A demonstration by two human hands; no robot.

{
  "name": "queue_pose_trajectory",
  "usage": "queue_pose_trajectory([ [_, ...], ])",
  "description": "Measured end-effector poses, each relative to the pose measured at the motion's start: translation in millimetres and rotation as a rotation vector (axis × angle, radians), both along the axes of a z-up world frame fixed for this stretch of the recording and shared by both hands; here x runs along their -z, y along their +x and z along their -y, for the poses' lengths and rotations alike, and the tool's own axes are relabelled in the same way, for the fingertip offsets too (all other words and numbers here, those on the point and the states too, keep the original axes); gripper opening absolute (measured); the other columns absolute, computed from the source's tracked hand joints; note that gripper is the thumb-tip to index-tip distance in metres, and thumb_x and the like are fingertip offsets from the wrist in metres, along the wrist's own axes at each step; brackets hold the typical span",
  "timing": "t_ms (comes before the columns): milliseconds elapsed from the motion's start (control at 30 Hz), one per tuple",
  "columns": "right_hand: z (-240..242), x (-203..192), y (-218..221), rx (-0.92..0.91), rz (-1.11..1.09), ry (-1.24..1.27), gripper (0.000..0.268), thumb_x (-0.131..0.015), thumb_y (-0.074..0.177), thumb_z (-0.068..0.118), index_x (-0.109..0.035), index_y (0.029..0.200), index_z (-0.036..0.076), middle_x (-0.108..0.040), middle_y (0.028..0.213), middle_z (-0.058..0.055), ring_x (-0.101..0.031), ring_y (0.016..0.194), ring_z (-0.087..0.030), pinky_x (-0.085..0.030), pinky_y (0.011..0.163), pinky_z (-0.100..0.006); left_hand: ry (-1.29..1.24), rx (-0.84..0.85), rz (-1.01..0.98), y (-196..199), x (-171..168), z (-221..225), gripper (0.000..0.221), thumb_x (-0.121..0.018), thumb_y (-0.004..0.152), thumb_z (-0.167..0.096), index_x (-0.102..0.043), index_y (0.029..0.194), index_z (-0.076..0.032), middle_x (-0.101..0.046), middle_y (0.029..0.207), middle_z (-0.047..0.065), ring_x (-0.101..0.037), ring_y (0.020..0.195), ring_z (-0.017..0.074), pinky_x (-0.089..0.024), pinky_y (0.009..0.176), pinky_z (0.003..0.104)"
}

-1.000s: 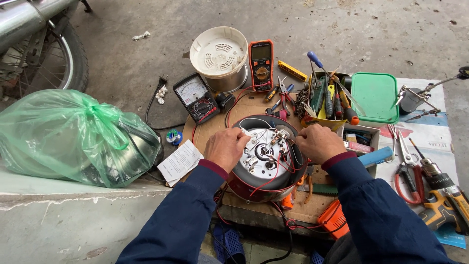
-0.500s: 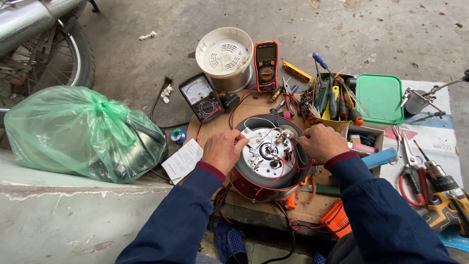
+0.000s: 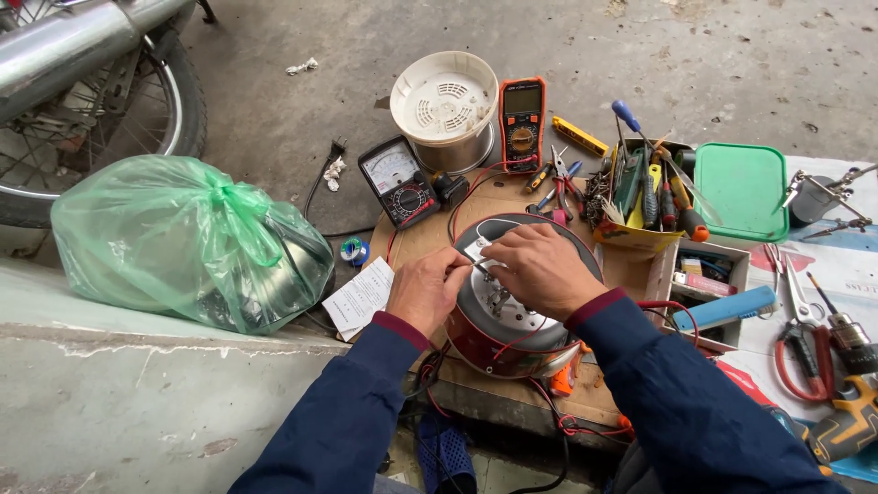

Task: Reassembling the internal components of a rice cooker, including electrical testing and securing parts with a power drill.

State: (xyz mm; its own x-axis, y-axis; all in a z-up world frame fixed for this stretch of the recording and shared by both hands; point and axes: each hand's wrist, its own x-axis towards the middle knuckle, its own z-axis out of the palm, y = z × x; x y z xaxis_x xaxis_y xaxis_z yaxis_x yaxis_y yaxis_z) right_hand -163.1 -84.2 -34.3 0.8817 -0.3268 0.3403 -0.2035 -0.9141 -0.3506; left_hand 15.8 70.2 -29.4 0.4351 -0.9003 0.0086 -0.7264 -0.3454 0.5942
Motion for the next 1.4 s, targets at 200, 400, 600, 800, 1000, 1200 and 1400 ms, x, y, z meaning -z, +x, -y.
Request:
queue_pose_trajectory([
  [200,16.4,33.3,7.0,0.044,-0.045,-0.189,0.009,-0.076,0.097,0.029,-0.080,0.092,0.023,-0.081,0.094,0.004,-0.074,0.106,-0.018,-0.050,0.103,-0.040,0.001,-0.007,-0.008,2.1,-0.2,-0.8,0.010,-0.076,0.101,-0.038,-0.082,0.106,-0.033,-0.086,0.090,0.002,-0.082,0.098,0.0343,-0.066,0.084,0.051],
  [400,9.6,13.8,11.4,-0.049,0.041,-0.238,0.022,-0.070,0.100,0.022,-0.074,0.079,0.021,-0.076,0.078,0.002,-0.074,0.092,-0.020,-0.052,0.100,-0.039,0.031,-0.015,0.015,1.9,-0.9,0.1,0.011,-0.075,0.102,-0.040,-0.084,0.103,-0.033,-0.086,0.090,0.005,-0.082,0.097,0.0376,-0.066,0.086,0.053],
  [600,6.0,5.6,10.2,-0.068,0.083,-0.192,0.025,-0.070,0.102,0.021,-0.070,0.077,0.020,-0.074,0.076,0.002,-0.073,0.089,-0.020,-0.053,0.098,-0.038,0.025,-0.021,-0.029,2.8,-1.0,2.9,0.014,-0.075,0.102,-0.041,-0.085,0.105,-0.032,-0.086,0.091,0.004,-0.081,0.099,0.0387,-0.065,0.088,0.054],
  [800,11.1,13.6,9.7,0.012,0.023,-0.180,0.026,-0.072,0.101,0.026,-0.071,0.075,0.023,-0.074,0.075,0.004,-0.074,0.088,-0.019,-0.053,0.096,-0.039,0.003,0.002,-0.045,1.9,-4.0,0.2,0.015,-0.077,0.101,-0.039,-0.084,0.112,-0.034,-0.086,0.086,0.001,-0.082,0.096,0.0370,-0.065,0.088,0.053],
  [1000,10.7,10.9,10.2,-0.038,0.068,-0.202,0.029,-0.073,0.100,0.021,-0.069,0.071,0.021,-0.072,0.070,0.003,-0.074,0.085,-0.018,-0.054,0.096,-0.036,0.016,0.046,-0.018,2.6,-7.8,0.5,0.015,-0.076,0.102,-0.035,-0.081,0.116,-0.031,-0.086,0.083,0.003,-0.082,0.093,0.0370,-0.065,0.087,0.054],
  [1200,9.0,2.3,8.5,-0.067,0.053,-0.163,0.031,-0.071,0.101,0.017,-0.070,0.070,0.020,-0.073,0.069,0.001,-0.074,0.084,-0.020,-0.055,0.097,-0.038,0.060,0.090,-0.007,2.8,-15.3,-0.8,0.015,-0.073,0.105,-0.038,-0.081,0.117,-0.033,-0.085,0.080,0.003,-0.083,0.090,0.0362,-0.066,0.086,0.051],
  [1400,10.7,8.6,10.4,-0.062,0.042,-0.186,0.027,-0.072,0.099,0.019,-0.071,0.072,0.020,-0.073,0.070,0.001,-0.075,0.085,-0.020,-0.056,0.097,-0.039,0.073,0.110,-0.023,1.6,-19.0,-1.4,0.015,-0.071,0.106,-0.039,-0.081,0.117,-0.036,-0.085,0.081,0.002,-0.083,0.093,0.0345,-0.067,0.086,0.050],
])
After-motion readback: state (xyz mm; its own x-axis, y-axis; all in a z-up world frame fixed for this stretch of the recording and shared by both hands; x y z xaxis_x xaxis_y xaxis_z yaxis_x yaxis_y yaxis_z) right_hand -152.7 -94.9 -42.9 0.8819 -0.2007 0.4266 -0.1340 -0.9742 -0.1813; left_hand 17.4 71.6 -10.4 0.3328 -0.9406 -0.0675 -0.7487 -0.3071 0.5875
